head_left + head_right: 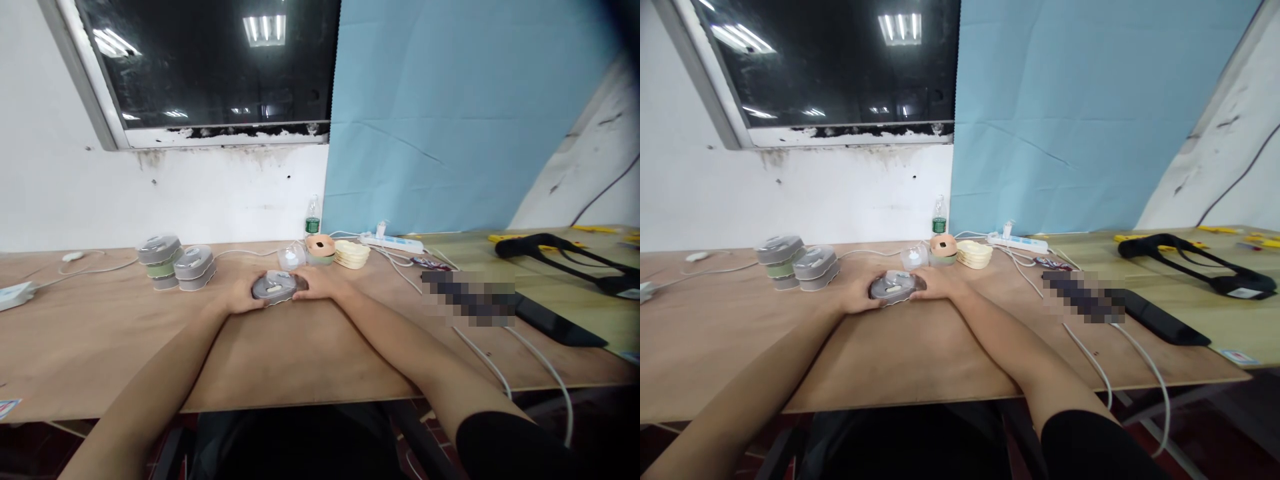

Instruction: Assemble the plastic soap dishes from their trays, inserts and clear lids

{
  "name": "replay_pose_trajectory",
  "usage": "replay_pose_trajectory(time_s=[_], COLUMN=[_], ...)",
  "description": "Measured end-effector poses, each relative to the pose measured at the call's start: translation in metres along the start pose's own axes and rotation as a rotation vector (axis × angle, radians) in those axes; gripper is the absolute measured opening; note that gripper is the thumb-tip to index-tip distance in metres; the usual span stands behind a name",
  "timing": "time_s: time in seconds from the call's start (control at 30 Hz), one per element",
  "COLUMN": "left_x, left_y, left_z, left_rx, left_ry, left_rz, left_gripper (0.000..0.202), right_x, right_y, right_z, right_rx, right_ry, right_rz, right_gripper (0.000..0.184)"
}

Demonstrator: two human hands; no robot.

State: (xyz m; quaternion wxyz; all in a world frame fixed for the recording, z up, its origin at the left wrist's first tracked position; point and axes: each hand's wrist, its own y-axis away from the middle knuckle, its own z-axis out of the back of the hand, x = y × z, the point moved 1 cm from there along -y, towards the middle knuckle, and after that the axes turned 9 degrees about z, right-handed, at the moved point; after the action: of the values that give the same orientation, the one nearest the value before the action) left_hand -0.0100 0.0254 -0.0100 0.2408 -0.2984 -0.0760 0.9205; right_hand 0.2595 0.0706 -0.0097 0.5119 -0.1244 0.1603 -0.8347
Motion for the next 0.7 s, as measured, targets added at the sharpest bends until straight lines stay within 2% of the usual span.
replay_pose_trajectory(time_s=[0.1, 0.2, 0.33, 0.53, 0.63, 0.7], left_x=[0.007, 0.014, 0.015, 0.008, 0.007, 0.007], left_y=[-0.001, -0.001, -0.001, 0.000, 0.000, -0.001], left_z=[-0.001, -0.002, -0.002, 0.000, -0.001, -0.001], left_rx=[-0.009, -0.002, 0.021, 0.016, 0.024, 0.031], left_ry=[0.016, 0.049, 0.044, -0.019, -0.017, -0.028], left_rz=[0.050, 0.092, 0.120, 0.097, 0.098, 0.104], left_gripper=[0.083, 0.093, 0.099, 0.082, 0.079, 0.078], right_x=[0.006, 0.005, -0.006, -0.024, -0.029, -0.027], right_y=[0.000, 0.001, 0.004, 0.003, -0.004, -0.008], right_z=[0.002, -0.001, -0.007, -0.008, -0.013, -0.019], right_rx=[0.038, -0.026, -0.308, -0.737, -0.837, -0.804], right_ry=[0.047, 0.049, -0.020, -0.154, -0.406, -0.612], right_rz=[-0.027, -0.074, -0.254, -0.525, -0.641, -0.689], right_gripper=[0.062, 0.049, 0.041, 0.044, 0.045, 0.049])
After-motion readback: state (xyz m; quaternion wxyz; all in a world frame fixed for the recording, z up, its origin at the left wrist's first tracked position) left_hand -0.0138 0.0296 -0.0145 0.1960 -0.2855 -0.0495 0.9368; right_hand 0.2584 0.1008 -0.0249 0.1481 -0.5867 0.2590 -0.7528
